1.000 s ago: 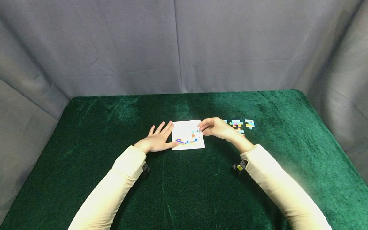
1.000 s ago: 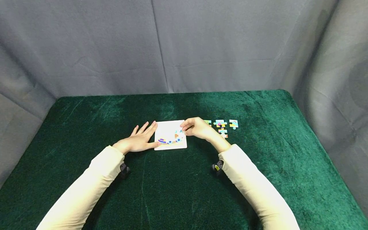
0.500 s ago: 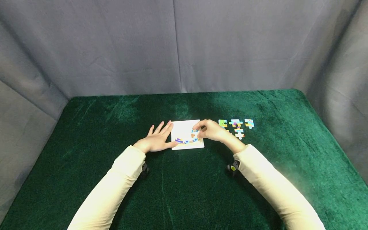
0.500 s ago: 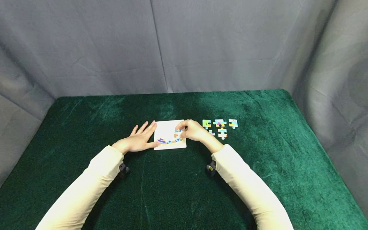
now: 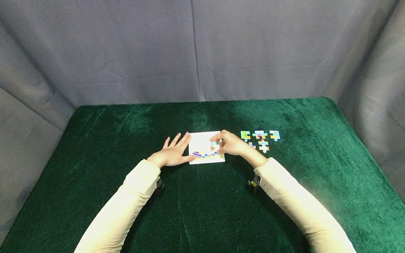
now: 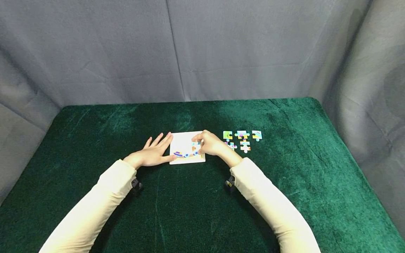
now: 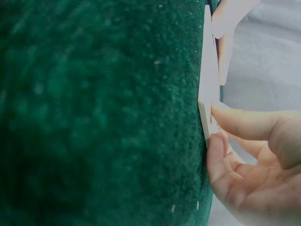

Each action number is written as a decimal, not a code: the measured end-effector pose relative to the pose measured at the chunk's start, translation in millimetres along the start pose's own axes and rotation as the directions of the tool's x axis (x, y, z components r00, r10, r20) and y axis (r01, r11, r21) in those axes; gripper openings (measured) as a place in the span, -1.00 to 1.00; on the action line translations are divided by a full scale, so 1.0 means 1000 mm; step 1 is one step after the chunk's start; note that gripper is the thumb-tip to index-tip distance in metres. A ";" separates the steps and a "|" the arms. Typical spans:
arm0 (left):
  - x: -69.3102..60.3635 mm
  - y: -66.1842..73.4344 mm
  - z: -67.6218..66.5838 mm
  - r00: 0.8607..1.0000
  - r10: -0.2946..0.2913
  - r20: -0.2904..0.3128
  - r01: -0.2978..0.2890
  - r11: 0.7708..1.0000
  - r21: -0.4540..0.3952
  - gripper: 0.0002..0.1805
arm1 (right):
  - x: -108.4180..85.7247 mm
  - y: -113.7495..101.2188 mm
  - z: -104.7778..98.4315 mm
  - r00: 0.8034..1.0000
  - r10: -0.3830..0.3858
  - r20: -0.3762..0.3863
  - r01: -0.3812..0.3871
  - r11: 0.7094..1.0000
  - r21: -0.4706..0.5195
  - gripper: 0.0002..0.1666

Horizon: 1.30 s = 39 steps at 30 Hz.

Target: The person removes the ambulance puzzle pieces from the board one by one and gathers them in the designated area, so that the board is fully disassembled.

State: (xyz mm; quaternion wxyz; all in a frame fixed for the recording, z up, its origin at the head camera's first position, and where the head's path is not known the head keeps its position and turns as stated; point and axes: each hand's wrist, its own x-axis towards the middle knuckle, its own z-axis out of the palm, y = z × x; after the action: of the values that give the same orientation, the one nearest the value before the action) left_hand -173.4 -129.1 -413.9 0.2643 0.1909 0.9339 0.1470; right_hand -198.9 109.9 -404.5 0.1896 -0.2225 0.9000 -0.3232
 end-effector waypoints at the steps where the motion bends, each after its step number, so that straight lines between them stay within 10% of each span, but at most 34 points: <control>1: 0.000 0.000 0.000 1.000 0.001 -0.002 -0.001 1.000 0.001 -0.04 | 0.000 0.000 0.000 1.000 -0.001 -0.001 0.001 1.000 -0.003 -0.45; 39: 0.007 -0.005 0.005 1.000 -0.007 -0.011 0.007 1.000 0.002 -0.03 | -0.005 0.004 -0.007 0.998 -0.051 -0.027 0.053 0.994 0.091 -0.62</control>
State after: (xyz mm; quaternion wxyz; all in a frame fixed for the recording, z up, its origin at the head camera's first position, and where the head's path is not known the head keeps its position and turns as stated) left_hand -177.5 -129.6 -423.0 0.2594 0.1870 0.9361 0.1464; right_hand -199.0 119.0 -401.6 0.1799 -0.2330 0.8805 -0.3716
